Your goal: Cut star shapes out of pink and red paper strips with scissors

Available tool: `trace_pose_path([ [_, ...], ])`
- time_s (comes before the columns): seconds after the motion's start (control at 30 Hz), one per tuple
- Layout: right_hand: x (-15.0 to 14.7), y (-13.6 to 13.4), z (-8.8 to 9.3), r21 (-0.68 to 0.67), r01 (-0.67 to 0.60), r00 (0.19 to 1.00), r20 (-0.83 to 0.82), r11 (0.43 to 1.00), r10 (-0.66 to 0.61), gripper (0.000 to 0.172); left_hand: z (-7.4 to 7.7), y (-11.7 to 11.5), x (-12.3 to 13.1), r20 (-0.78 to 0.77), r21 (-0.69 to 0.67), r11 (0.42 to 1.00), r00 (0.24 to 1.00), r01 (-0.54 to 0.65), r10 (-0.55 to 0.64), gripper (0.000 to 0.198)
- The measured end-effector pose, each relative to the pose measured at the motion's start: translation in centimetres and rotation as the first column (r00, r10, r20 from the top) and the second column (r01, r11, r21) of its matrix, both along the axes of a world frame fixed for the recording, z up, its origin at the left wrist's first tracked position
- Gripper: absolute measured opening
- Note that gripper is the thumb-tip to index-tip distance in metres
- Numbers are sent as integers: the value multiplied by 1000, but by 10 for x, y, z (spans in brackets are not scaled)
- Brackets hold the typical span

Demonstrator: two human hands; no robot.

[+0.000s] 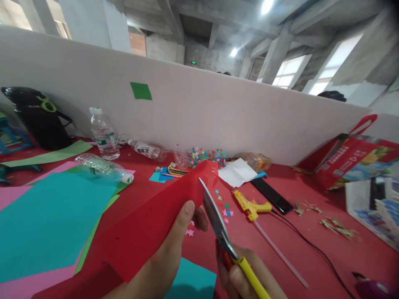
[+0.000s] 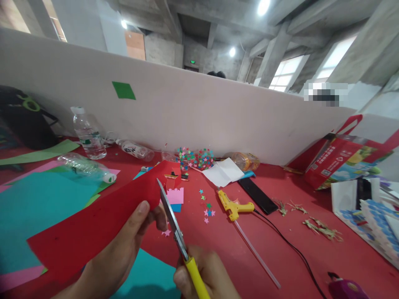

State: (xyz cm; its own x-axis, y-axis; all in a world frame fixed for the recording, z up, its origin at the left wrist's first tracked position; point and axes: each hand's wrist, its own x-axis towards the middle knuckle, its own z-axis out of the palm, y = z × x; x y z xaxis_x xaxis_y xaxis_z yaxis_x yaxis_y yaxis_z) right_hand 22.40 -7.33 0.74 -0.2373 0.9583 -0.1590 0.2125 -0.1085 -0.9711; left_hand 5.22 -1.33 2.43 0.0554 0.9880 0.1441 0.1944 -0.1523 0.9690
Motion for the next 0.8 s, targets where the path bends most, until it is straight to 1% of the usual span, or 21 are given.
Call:
trace_pose_path([
  [0.1, 0, 2, 4, 3, -16, 1000, 14, 1000, 16, 69, 2, 1, -1, 23, 18, 1000, 1000, -6, 6, 45],
  [0.27, 1, 2, 7, -35, -13, 1000, -7, 999, 12, 70, 6, 4, -5, 33, 26, 999, 998, 43, -44, 44],
  [0.37, 3, 0, 7, -56, -6, 1000, -16, 998, 6, 67, 11, 5, -8, 33, 22, 998, 997, 64, -64, 44],
  [0.5, 8, 0, 6, -30, 12, 1000, -14, 999, -12, 64, 22, 11, -17, 30, 1, 994, 994, 107, -107, 44],
  [0.53, 9, 0, 5, -19, 21, 1000, -16, 1000, -22, 64, 24, 13, -19, 56, -8, 993, 992, 116, -116, 44],
  [0.6, 10, 2, 4, -17, 23, 1000, -20, 1000, -23, 65, 29, 18, -24, 175, -41, 991, 977, 130, -121, 42],
  [0.7, 9, 3, 0, -48, -8, 1000, -19, 999, 7, 66, 34, 25, -27, 383, -121, 977, 916, 177, -119, 37],
  [0.8, 8, 3, -3, -62, 14, 1000, -6, 998, -15, 64, 39, 28, -28, 444, -158, 958, 884, 241, -149, 35],
])
